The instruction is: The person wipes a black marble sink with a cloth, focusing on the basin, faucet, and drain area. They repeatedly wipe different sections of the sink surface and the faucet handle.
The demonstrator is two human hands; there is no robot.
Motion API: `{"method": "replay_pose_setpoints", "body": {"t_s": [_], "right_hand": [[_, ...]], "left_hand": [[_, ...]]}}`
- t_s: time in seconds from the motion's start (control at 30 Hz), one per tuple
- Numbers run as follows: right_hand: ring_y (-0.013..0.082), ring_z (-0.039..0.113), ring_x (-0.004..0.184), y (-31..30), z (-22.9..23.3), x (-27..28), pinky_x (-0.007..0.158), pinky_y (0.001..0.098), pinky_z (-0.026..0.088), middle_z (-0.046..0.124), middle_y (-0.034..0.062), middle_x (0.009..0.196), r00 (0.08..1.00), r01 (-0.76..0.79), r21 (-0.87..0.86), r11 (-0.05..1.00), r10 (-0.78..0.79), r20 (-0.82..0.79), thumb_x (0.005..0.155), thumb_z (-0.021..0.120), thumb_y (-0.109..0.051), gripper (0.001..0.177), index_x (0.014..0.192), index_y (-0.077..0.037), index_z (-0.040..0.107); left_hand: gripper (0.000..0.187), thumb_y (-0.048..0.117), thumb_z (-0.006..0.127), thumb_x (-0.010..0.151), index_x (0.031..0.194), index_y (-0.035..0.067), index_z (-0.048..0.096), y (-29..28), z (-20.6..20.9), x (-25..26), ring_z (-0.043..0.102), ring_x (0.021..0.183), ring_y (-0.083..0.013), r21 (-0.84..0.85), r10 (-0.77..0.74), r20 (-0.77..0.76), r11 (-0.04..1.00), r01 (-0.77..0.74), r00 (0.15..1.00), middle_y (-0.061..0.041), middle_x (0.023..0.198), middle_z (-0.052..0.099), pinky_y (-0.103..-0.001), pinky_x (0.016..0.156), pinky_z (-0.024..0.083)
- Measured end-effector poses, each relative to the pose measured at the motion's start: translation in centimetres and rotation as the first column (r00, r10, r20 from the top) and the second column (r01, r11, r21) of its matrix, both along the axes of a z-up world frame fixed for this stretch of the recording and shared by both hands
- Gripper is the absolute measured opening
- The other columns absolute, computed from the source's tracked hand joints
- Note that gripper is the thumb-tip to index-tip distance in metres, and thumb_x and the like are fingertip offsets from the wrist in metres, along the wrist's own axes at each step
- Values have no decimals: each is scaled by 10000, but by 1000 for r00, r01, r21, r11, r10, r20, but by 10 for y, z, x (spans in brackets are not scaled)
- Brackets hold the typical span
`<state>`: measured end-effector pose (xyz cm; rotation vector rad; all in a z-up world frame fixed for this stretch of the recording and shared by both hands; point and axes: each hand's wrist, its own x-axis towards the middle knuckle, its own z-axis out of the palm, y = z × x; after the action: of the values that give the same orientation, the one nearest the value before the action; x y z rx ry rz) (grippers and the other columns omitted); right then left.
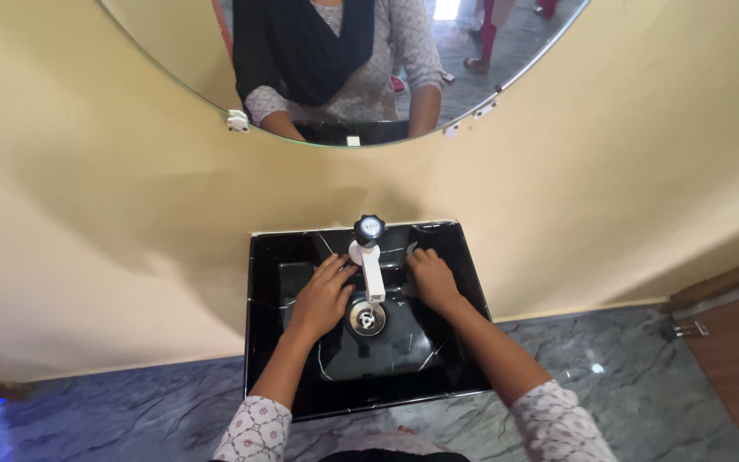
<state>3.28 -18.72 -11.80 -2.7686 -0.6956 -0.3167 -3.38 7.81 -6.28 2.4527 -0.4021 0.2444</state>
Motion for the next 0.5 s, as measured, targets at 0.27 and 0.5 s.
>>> {"method": "replay_pose_setpoints", "body": {"t_s": [0.27, 0.5], "right_hand": [[319, 620, 1092, -36, 60, 20, 926, 460, 505, 685, 109, 1053, 976, 211, -88, 974, -206, 67, 828, 695, -101, 125, 942, -98, 748], [335, 607, 1173, -48, 21, 15, 1105, 519, 385, 695, 150, 1084, 973, 64, -348, 935, 18, 228, 748, 648, -70, 253, 985, -36, 729]], "left_hand": [[362, 188, 678, 913, 1269, 126, 688, 1, 2, 2, 441, 1430, -261, 13, -7, 17, 1000, 7, 1000, -48, 1474, 560, -416, 1078, 453], [395, 192, 686, 901, 1292, 134, 679, 0, 7, 0, 425, 1446, -252, 28, -15, -2, 999, 15, 1000, -35, 1485, 550, -413, 1096, 447]]}}
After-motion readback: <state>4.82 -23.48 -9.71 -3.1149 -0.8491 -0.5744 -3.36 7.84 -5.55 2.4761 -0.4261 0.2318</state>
